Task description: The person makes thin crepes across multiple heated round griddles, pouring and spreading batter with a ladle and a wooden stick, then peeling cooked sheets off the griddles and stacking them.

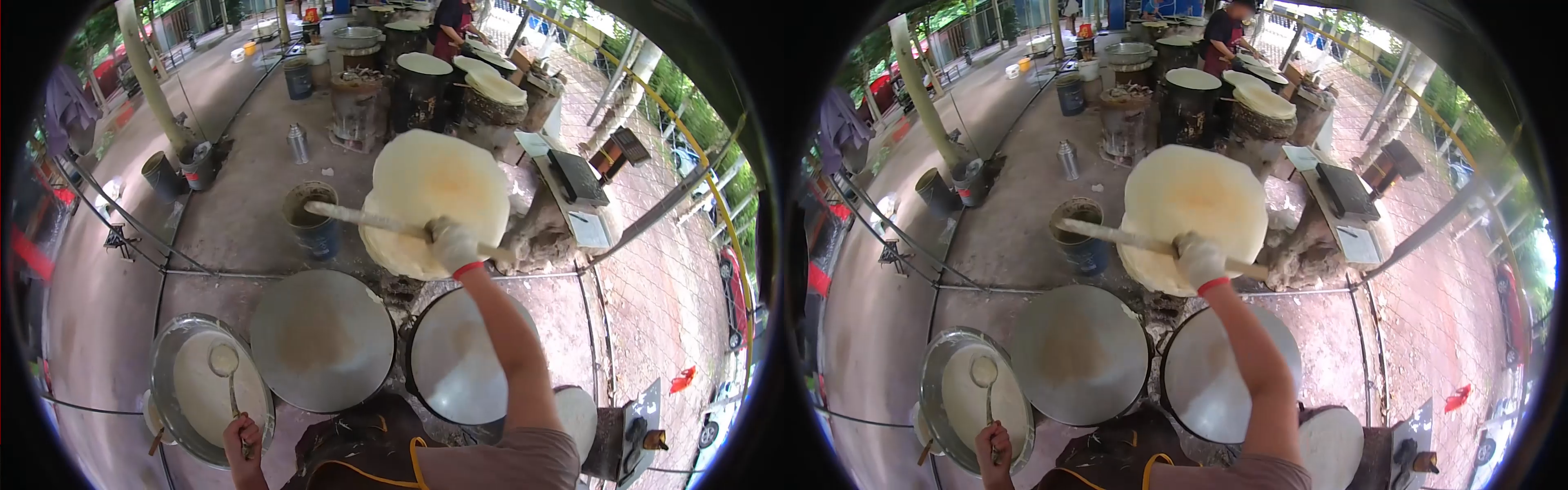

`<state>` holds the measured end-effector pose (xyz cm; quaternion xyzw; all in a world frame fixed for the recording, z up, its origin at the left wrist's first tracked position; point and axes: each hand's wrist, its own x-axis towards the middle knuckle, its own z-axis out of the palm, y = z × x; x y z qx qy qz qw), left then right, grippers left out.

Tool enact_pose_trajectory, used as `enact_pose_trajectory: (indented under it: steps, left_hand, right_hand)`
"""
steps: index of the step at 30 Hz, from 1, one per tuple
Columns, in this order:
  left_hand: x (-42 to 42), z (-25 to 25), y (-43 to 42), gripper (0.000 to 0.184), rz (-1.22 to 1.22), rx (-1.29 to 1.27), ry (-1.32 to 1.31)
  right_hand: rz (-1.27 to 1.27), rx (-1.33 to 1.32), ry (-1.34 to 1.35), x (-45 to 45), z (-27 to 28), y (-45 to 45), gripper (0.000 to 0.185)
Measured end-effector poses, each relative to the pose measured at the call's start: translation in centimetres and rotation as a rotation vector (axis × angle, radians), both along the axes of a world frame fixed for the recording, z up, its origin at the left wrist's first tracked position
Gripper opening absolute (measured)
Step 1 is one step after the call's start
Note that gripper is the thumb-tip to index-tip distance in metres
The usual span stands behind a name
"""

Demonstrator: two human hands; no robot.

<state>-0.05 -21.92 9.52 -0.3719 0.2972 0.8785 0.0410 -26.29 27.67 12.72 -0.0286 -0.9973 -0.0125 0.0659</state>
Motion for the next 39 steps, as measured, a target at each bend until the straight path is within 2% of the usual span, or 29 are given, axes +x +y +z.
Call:
enact_pose_trajectory:
  steps: [4, 8, 11, 13, 15, 18, 23, 25, 28, 29, 31, 33, 35, 39]
  left_hand:
    - [0.1, 0.7, 0.4, 0.010, 0.072, 0.104, -0.077]
    - [0.1, 1.0, 0.5, 0.010, 0.078, 0.097, -0.076]
    - [-0.2, 0.8, 0.5, 0.010, 0.072, 0.100, -0.040]
    - [-0.3, 0.3, 0.2, 0.011, 0.065, 0.162, -0.003]
    - [-0.4, 0.1, 0.3, 0.011, 0.080, 0.191, 0.000]
    - [-0.3, 0.7, 0.8, 0.011, 0.118, 0.177, -0.036]
    - [0.6, 0.8, 1.4, 0.012, 0.092, 0.218, -0.014]
    - [0.9, 1.2, 1.7, 0.011, 0.101, 0.184, -0.057]
    - [1.8, 1.8, 1.7, 0.007, 0.102, 0.131, -0.084]
    - [2.0, 1.9, 1.5, 0.005, 0.100, 0.115, -0.081]
    - [2.9, 0.2, -0.1, 0.005, 0.015, 0.195, 0.038]
    - [4.6, -1.4, -2.1, 0.008, 0.037, 0.191, 0.093]
    - [4.8, -0.2, -2.9, 0.012, 0.109, 0.129, 0.036]
    - [7.5, -1.2, -7.5, 0.014, 0.200, 0.067, 0.028]
  right_hand:
    - [-0.003, -0.096, -0.070, -2.6, -10.7, -0.8, 0.021]
    - [0.009, -0.159, -0.203, -2.1, -14.6, -1.7, 0.022]
    - [-0.028, -0.264, -0.130, 2.6, -11.1, -5.4, 0.020]
    - [0.015, -0.054, -0.284, 6.7, -12.1, -9.6, 0.017]
    - [0.282, -0.373, -0.313, 9.6, -13.7, -12.6, 0.021]
    - [0.403, -0.112, -0.068, 10.0, -17.4, -13.9, 0.034]
    - [0.128, -0.112, -0.280, 6.3, -17.2, -12.3, 0.043]
    - [0.074, -0.191, -0.444, 4.9, -17.2, -11.4, 0.042]
    - [0.103, -0.212, -0.517, 5.7, -16.4, -10.5, 0.042]
    - [0.190, -0.207, -0.379, 7.0, -18.3, -9.5, 0.042]
    - [0.156, -0.162, -0.410, 8.9, -17.4, -9.0, 0.040]
    - [0.153, -0.267, -0.345, 10.2, -16.3, -9.8, 0.042]
    - [0.252, -0.350, -0.306, 12.0, -11.6, -13.3, 0.048]
    - [0.512, -0.361, -0.391, 15.2, -14.9, -20.7, 0.045]
